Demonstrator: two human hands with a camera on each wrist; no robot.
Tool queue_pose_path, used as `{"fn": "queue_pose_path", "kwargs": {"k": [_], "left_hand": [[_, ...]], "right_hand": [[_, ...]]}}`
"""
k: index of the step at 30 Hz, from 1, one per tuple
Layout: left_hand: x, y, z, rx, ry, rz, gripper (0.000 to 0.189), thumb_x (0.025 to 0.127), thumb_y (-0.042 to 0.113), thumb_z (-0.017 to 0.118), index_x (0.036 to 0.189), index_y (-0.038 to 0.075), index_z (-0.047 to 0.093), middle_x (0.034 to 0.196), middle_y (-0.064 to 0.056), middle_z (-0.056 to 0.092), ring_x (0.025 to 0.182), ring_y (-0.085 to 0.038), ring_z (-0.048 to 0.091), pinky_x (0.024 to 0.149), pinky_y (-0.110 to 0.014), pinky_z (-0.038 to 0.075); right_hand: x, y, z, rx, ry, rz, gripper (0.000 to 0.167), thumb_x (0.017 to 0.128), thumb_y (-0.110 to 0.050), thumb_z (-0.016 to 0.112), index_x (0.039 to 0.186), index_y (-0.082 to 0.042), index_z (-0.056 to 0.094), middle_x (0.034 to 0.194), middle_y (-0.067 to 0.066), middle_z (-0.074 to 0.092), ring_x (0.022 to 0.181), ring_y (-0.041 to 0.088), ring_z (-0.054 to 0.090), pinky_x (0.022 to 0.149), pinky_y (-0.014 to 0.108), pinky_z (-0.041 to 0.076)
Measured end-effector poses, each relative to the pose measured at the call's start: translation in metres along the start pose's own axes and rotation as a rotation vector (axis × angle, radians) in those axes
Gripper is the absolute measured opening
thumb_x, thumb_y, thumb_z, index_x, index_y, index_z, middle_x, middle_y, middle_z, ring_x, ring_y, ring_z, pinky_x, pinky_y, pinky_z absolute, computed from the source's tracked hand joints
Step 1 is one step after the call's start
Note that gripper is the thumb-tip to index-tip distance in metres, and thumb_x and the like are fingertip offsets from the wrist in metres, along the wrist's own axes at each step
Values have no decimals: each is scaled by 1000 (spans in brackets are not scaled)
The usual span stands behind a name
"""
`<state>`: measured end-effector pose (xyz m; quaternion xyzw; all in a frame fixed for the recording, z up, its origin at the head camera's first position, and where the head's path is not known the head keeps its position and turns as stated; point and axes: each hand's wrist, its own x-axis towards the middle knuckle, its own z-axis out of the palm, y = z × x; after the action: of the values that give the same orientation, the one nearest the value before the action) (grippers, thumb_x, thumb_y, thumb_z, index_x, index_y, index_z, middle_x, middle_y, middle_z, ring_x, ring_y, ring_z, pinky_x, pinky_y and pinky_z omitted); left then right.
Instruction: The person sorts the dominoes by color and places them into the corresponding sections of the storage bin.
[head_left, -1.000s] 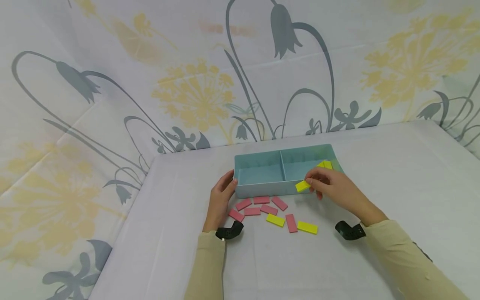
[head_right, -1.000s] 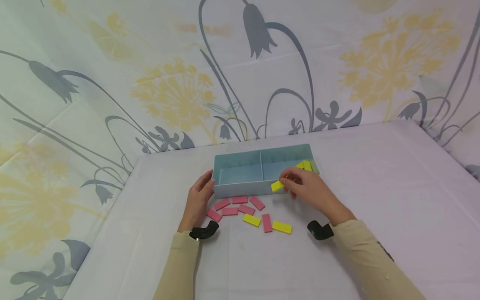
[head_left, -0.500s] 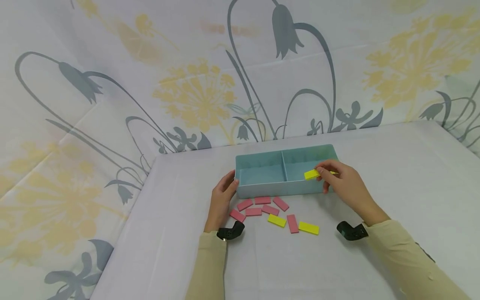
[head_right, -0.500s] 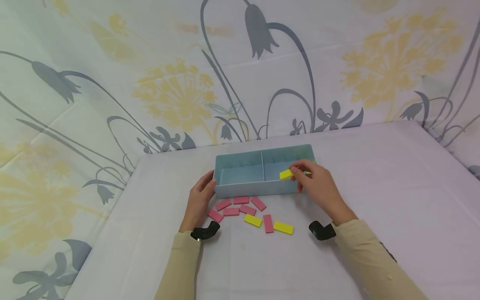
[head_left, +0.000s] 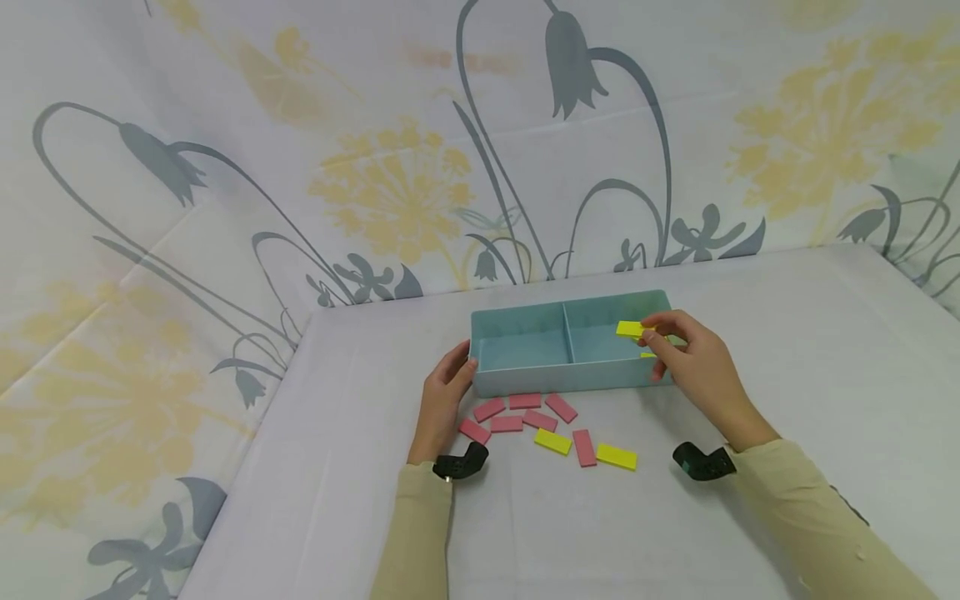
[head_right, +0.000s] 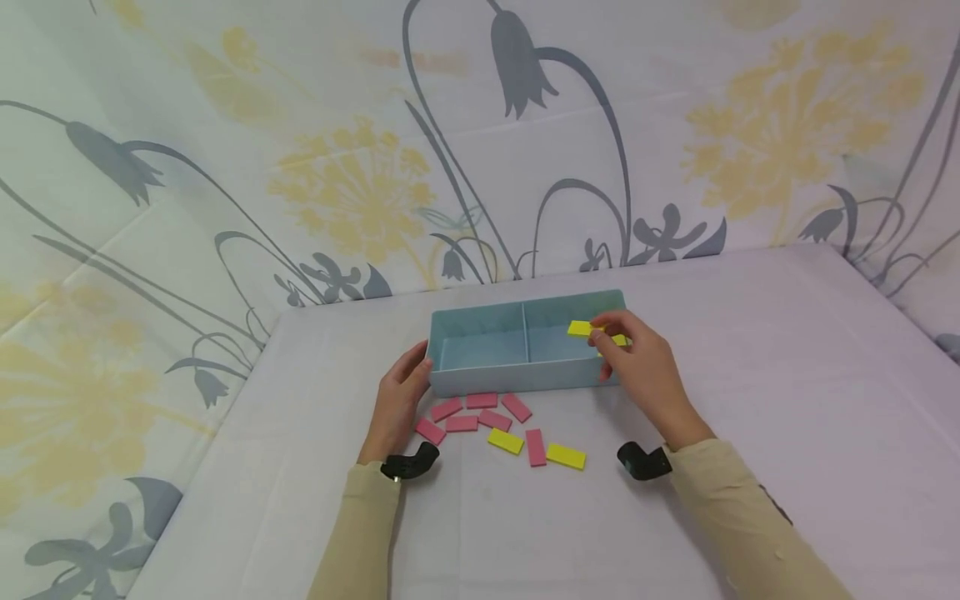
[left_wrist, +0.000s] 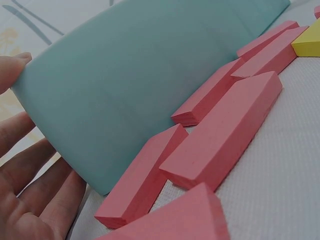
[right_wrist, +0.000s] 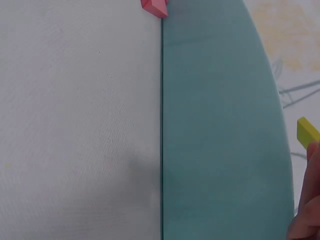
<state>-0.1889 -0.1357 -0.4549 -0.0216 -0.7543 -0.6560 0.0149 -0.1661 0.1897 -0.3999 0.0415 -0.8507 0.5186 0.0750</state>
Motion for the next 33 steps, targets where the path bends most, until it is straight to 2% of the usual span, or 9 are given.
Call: {"fn": "queue_pose_path", "kwargs": {"k": [2, 4, 9, 13, 17, 24, 33], "left_hand": [[-4, 7, 0, 2, -10, -10, 55, 83, 52, 53, 131, 26, 44, 135, 1, 41, 119, -10, 40, 97, -35, 35], [-4, 7, 0, 4, -6, -17, 56, 82, 53, 53, 131, 26, 44, 135, 2, 42, 118, -9, 41, 96, -34, 36], [-7, 12, 1, 1, -11, -18, 60, 84, 50, 53, 134, 18, 42, 135, -2, 42, 119, -11, 41, 96, -35, 36], [-12, 24, 1, -16, -32, -18, 60, 86, 45, 53, 135, 12, 40, 136, -6, 40, 120, -14, 40, 97, -34, 35], [-9, 17, 1, -21, -21, -22, 59, 85, 45, 54, 134, 14, 41, 135, -4, 42, 120, -13, 40, 97, -34, 35], [1, -1, 1, -12, 9, -25, 57, 81, 53, 55, 130, 25, 45, 132, 4, 44, 118, -9, 41, 96, -33, 36], [1, 0, 0, -23, -3, -15, 52, 84, 48, 54, 130, 26, 45, 134, 3, 43, 119, -9, 41, 96, -33, 36]], "right_hand": [[0, -1, 0, -14, 0, 11, 31, 89, -39, 50, 110, -17, 52, 98, 9, 60, 56, 31, 57, 52, 27, 41], [0, 0, 0, -27, 0, 22, 32, 89, -40, 50, 110, -17, 52, 98, 8, 60, 55, 32, 56, 52, 27, 41], [-1, 5, 0, -76, -11, 12, 35, 89, -42, 49, 110, -14, 52, 96, 8, 60, 49, 32, 51, 44, 28, 39], [0, 9, 0, -111, -33, 15, 34, 90, -41, 48, 109, -14, 52, 96, 8, 59, 46, 31, 49, 41, 28, 37], [1, 10, 1, -124, -62, 33, 33, 91, -39, 47, 110, -12, 52, 97, 7, 58, 47, 29, 51, 42, 28, 39], [0, 12, 1, -121, -85, 35, 31, 92, -36, 46, 111, -11, 51, 99, 8, 59, 48, 29, 52, 41, 29, 42], [1, 16, 4, -125, -112, 58, 43, 88, -47, 47, 114, -13, 49, 100, 7, 57, 49, 25, 54, 42, 31, 43]]}}
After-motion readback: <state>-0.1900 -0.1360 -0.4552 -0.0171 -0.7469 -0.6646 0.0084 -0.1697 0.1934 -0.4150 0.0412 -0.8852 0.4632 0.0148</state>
